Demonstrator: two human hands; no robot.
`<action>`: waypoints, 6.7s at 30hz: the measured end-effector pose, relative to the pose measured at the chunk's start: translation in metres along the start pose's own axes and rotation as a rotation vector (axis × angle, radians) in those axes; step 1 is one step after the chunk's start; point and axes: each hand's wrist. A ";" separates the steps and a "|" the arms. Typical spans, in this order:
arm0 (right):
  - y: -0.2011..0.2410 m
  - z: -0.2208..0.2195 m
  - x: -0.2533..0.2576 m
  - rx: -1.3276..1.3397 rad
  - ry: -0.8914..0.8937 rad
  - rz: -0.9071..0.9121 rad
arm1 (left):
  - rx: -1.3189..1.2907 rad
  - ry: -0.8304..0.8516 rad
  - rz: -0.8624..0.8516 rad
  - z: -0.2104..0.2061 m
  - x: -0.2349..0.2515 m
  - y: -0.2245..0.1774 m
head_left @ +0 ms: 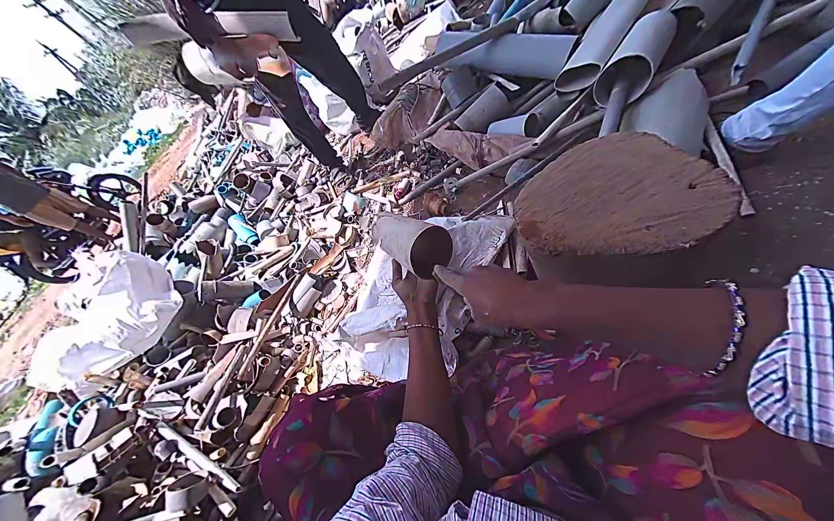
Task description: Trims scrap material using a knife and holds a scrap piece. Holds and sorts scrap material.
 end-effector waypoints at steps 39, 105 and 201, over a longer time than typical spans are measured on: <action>-0.022 -0.003 -0.032 -0.324 -0.039 -0.032 | 0.094 -0.058 -0.435 -0.004 0.000 -0.053; -0.093 0.046 -0.218 -0.071 -1.170 -0.532 | 1.157 0.079 -0.198 -0.055 0.070 0.175; -0.077 0.036 -0.040 0.866 -0.883 -0.475 | -0.104 -0.449 -0.269 -0.090 0.025 -0.068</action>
Point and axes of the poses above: each hand's wrist, its own x-axis towards the middle knuckle, its own z-axis out of the back of the hand, y = z × x, and after that the axes turned 12 degrees about z, right-handed
